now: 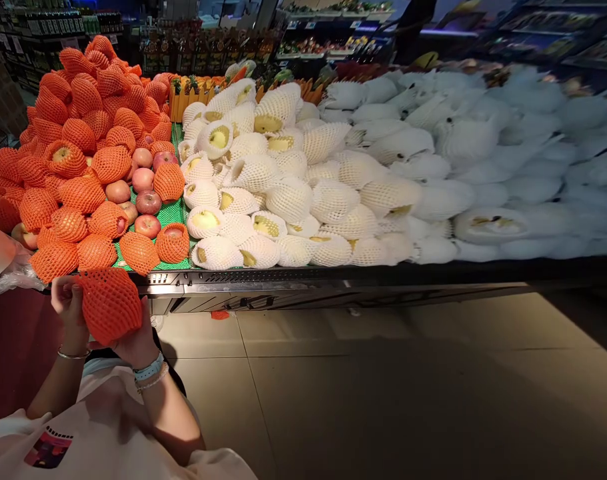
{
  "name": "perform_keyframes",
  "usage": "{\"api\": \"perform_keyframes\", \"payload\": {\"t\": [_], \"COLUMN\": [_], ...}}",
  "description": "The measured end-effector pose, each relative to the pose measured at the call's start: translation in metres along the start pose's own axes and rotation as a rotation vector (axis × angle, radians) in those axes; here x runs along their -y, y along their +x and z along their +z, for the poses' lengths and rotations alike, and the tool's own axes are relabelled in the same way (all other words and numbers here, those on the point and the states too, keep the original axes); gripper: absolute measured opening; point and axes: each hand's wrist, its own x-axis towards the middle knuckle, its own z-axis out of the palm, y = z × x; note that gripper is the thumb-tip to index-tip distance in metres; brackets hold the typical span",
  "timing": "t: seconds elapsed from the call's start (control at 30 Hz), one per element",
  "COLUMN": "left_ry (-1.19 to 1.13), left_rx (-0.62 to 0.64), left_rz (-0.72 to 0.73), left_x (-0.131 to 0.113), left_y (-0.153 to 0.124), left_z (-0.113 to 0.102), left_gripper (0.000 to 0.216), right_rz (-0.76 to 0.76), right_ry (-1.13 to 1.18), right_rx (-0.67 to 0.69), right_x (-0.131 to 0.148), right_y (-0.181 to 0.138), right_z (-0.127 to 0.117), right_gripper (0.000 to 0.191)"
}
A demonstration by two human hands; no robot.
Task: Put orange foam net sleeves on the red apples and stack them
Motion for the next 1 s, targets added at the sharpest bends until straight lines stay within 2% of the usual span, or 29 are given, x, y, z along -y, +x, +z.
{"api": "perform_keyframes", "payload": {"t": [0.13,0.2,0.27,0.37,0.43,0.53,0.6,0.77,0.83,1.0], "left_ry": [0.035,0.022,-0.02,-0.123,-0.161,-0.153,-0.194,-0.352,-0.388,-0.481], "left_rx": [-0.047,-0.005,0.07,0.237,0.424,0.698,0.758,0.751,0.678,0.49], "left_rz": [0.067,0.031,-0.022,-0.136,-0.273,-0.493,-0.592,-0.719,-0.776,-0.929], "left_x": [0.002,0.003,0.003,0.002,0.001,0.0,-0.001,-0.004,-0.004,0.001], "left_y": [0.003,0.005,0.008,0.014,0.014,0.005,-0.006,-0.029,-0.035,-0.046], "left_z": [-0.004,-0.005,-0.006,-0.008,-0.012,-0.015,-0.014,0.004,0.012,0.022], "left_gripper": [0.048,0.045,0.037,0.037,0.043,0.055,0.063,0.085,0.084,0.069], "right_rz": [0.039,0.004,-0.078,-0.258,-0.38,-0.472,-0.513,-0.663,-0.672,-0.592], "right_ry": [-0.058,-0.075,-0.092,-0.151,-0.24,-0.399,-0.48,-0.613,-0.66,-0.982], "right_rx": [0.075,0.05,-0.031,-0.228,-0.327,-0.389,-0.423,-0.515,-0.551,-0.578], "right_x": [-0.003,-0.003,-0.003,0.0,0.004,0.011,0.017,0.032,0.037,0.041], "right_y": [0.002,0.002,0.001,-0.003,-0.006,-0.011,-0.013,-0.01,-0.01,-0.018], "right_z": [0.003,0.003,0.002,-0.003,-0.006,-0.009,-0.009,-0.014,-0.017,-0.02], "right_gripper": [0.092,0.088,0.081,0.07,0.067,0.075,0.077,0.068,0.07,0.081]}}
